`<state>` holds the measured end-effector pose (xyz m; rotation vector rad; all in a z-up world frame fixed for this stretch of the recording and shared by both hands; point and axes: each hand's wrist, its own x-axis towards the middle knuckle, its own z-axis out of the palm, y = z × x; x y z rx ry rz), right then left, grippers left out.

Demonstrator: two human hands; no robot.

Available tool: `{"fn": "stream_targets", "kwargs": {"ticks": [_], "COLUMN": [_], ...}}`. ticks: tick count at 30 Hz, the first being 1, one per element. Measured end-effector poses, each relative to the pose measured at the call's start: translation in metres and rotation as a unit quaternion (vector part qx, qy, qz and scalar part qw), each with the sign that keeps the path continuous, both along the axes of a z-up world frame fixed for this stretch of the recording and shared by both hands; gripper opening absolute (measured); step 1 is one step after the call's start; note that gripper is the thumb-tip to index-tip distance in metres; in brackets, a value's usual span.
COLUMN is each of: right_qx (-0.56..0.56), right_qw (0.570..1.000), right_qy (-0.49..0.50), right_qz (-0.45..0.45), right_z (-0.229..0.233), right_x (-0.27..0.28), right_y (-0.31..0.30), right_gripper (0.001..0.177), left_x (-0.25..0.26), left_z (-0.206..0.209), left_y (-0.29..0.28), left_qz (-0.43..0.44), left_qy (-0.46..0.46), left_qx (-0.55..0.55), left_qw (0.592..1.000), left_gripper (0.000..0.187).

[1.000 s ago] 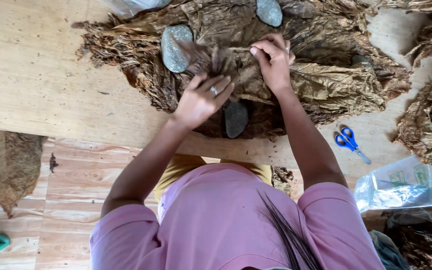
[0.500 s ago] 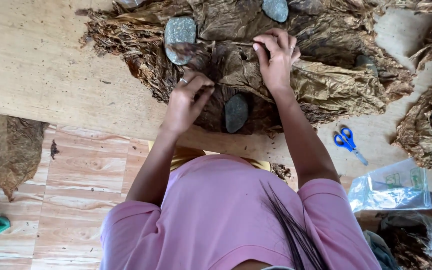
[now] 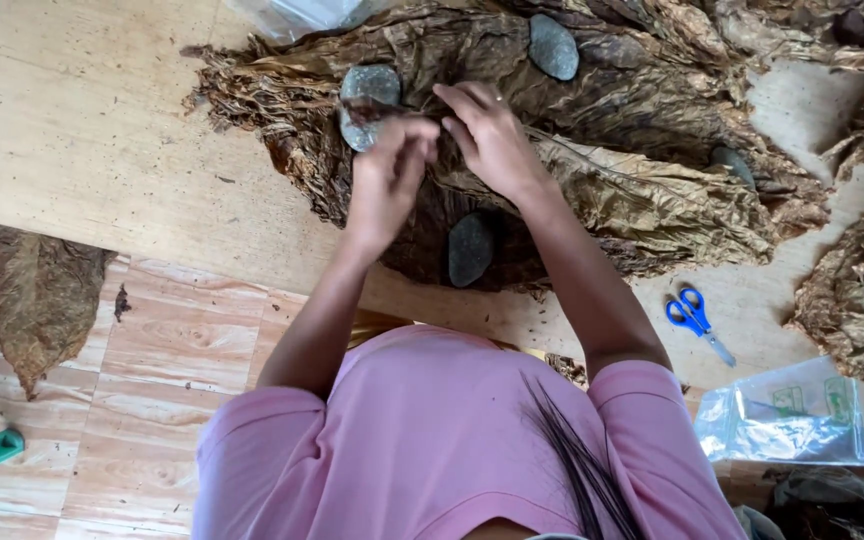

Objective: The person places and adjusts several smooth stones on a large dried leaf spread on a wooden table. They repeatedly lift, reposition, and press the stones to arrange them in a pattern across the leaf surface.

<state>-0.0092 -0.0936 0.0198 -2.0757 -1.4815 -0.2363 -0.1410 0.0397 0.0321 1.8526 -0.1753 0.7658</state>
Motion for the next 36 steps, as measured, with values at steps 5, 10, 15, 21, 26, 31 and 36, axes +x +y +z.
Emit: {"fn": "stream_targets", "kwargs": {"ticks": [5, 10, 15, 21, 26, 31, 36], "right_qx": [-0.096, 0.012, 0.057, 0.092, 0.101, 0.11, 0.039], "right_qw": [0.992, 0.999, 0.994, 0.973, 0.97, 0.981, 0.991], "right_qy": [-0.081, 0.032, 0.038, 0.206, 0.221, 0.105, 0.083], "right_qz": [-0.006, 0.035, 0.087, 0.048, 0.035, 0.118, 0.1], "right_z": [0.001, 0.008, 0.009, 0.014, 0.002, 0.011, -0.012], "right_x": [0.012, 0.013, 0.012, 0.019, 0.022, 0.014, 0.016], "right_y": [0.032, 0.034, 0.03, 0.028, 0.041, 0.048, 0.045], "right_gripper": [0.036, 0.013, 0.005, 0.034, 0.035, 0.021, 0.021], "left_x": [-0.024, -0.01, 0.023, 0.017, -0.002, -0.014, -0.007], "left_z": [-0.037, -0.025, -0.011, -0.03, -0.043, -0.039, -0.047], "left_y": [-0.004, -0.004, -0.005, 0.001, 0.011, 0.012, 0.018], "left_qz": [0.022, 0.008, -0.051, -0.021, 0.032, 0.126, 0.097], "left_qy": [0.189, 0.151, 0.012, 0.034, 0.04, -0.01, -0.031], "left_qx": [-0.138, -0.348, -0.352, -0.398, -0.37, -0.195, -0.128], "left_qw": [0.972, 0.925, 0.935, 0.916, 0.928, 0.973, 0.986], "left_gripper": [0.021, 0.058, 0.025, 0.025, 0.007, 0.036, 0.053]}}
